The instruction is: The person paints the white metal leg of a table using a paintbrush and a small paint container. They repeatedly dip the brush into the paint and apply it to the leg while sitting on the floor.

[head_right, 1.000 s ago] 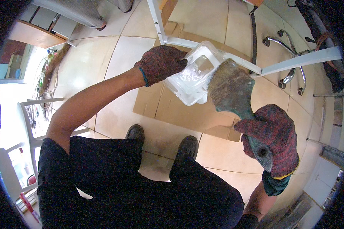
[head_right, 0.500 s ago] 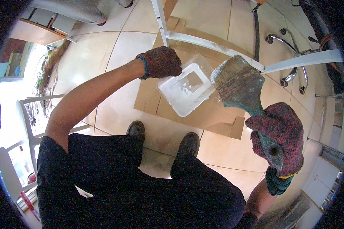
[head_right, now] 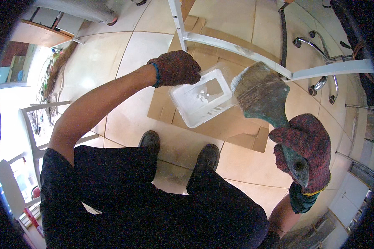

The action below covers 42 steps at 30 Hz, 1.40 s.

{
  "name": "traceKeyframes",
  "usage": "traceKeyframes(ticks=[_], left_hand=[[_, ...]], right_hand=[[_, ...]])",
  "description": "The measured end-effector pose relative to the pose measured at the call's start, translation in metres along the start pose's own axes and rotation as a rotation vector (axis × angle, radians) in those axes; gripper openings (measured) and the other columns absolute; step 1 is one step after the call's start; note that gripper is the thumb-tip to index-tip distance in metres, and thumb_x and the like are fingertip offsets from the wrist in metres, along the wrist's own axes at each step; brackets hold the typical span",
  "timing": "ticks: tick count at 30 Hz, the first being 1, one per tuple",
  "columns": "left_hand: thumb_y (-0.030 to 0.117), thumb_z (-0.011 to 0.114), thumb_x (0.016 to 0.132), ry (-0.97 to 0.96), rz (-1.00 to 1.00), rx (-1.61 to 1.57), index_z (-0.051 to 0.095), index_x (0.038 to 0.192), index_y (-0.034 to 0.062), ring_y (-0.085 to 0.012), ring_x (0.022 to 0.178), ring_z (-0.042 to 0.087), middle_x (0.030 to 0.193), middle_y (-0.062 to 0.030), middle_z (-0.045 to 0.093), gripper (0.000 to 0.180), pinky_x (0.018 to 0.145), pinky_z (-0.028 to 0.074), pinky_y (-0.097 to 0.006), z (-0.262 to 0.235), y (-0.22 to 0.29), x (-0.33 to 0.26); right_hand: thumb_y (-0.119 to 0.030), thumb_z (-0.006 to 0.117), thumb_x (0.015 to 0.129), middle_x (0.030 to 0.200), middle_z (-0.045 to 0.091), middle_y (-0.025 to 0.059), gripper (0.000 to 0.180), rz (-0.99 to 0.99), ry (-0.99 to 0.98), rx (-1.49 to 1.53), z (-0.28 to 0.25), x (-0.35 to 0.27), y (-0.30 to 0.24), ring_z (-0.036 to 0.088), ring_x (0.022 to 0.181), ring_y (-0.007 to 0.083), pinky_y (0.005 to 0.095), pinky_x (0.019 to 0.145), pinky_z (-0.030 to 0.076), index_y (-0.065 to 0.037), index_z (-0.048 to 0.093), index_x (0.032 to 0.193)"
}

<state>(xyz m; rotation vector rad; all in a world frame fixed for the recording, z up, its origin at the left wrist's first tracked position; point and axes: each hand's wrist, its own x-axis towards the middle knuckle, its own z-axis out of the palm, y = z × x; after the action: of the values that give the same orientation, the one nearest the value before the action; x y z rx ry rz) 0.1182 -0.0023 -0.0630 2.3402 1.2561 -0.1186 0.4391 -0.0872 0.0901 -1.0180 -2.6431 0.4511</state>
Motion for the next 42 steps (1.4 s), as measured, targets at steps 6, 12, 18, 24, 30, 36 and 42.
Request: traceKeyframes(ticks=[6, 12, 18, 24, 30, 36, 42], left_hand=[[0.035, 0.049, 0.084, 0.18, 0.011, -0.065, 0.067, 0.079, 0.0023, -0.0381, 0.079, 0.062, 0.081, -0.0213, 0.064, 0.038, 0.079, 0.049, -0.048, 0.0, 0.004, 0.006], [0.031, 0.051, 0.087, 0.296, 0.123, 0.007, 0.069, 0.09, 0.0069, -0.0346, 0.08, 0.065, 0.084, -0.0171, 0.066, 0.03, 0.077, 0.052, -0.044, 0.01, -0.015, 0.01], [0.032, 0.05, 0.083, 0.425, 0.221, 0.215, 0.069, 0.083, 0.0057, -0.0386, 0.077, 0.062, 0.082, -0.0194, 0.065, 0.032, 0.074, 0.051, -0.044, 0.003, -0.038, 0.015], [0.036, 0.05, 0.086, 0.494, 0.029, 0.028, 0.069, 0.089, 0.0068, -0.0353, 0.081, 0.063, 0.09, -0.0157, 0.067, 0.035, 0.076, 0.051, -0.042, -0.008, -0.052, 0.003], [0.024, 0.056, 0.085, 0.452, 0.109, 0.209, 0.069, 0.1, 0.0157, -0.0291, 0.091, 0.065, 0.101, -0.0093, 0.067, 0.021, 0.082, 0.053, -0.038, -0.004, -0.059, 0.006], [0.039, 0.049, 0.088, 0.532, 0.003, 0.005, 0.068, 0.091, 0.0045, -0.0362, 0.084, 0.063, 0.092, -0.0173, 0.067, 0.039, 0.082, 0.049, -0.045, -0.006, -0.058, 0.002], [0.015, 0.058, 0.082, 0.471, 0.203, 0.618, 0.067, 0.104, 0.0161, -0.0274, 0.094, 0.065, 0.105, -0.0083, 0.067, 0.024, 0.081, 0.054, -0.038, -0.019, -0.057, -0.014]], right_hand=[[-0.007, 0.073, 0.048, 0.083, 0.059, 0.0129, 0.043, -0.033, 0.112, -0.049, -0.007, -0.001, -0.002, 0.059, 0.07, 0.0291, 0.0366, 0.059, 0.047, -0.011, 0.068, 0.091], [-0.008, 0.073, 0.057, 0.088, 0.058, 0.0118, 0.036, 0.222, 0.112, 0.152, -0.008, -0.018, 0.003, 0.059, 0.067, 0.0219, 0.0313, 0.056, 0.047, -0.009, 0.068, 0.092], [-0.004, 0.071, 0.06, 0.092, 0.057, 0.0095, 0.037, 0.137, 0.136, 0.088, -0.007, -0.02, 0.007, 0.059, 0.064, 0.0164, 0.0285, 0.053, 0.046, -0.008, 0.068, 0.096], [-0.002, 0.071, 0.059, 0.092, 0.057, 0.0101, 0.039, 0.038, 0.098, 0.038, -0.007, -0.007, 0.004, 0.059, 0.063, 0.0166, 0.0282, 0.054, 0.046, -0.009, 0.068, 0.098], [-0.003, 0.072, 0.06, 0.092, 0.057, 0.0099, 0.039, 0.053, 0.118, 0.061, -0.006, -0.009, 0.003, 0.058, 0.063, 0.0162, 0.0272, 0.054, 0.047, -0.009, 0.068, 0.098], [-0.004, 0.073, 0.06, 0.093, 0.058, 0.0095, 0.038, 0.066, 0.111, 0.027, -0.002, -0.012, 0.005, 0.058, 0.062, 0.0162, 0.0277, 0.054, 0.047, -0.009, 0.068, 0.098], [-0.004, 0.073, 0.06, 0.094, 0.058, 0.0095, 0.038, 0.031, 0.131, -0.059, -0.001, -0.013, 0.005, 0.059, 0.066, 0.017, 0.0279, 0.055, 0.048, -0.009, 0.068, 0.097]])
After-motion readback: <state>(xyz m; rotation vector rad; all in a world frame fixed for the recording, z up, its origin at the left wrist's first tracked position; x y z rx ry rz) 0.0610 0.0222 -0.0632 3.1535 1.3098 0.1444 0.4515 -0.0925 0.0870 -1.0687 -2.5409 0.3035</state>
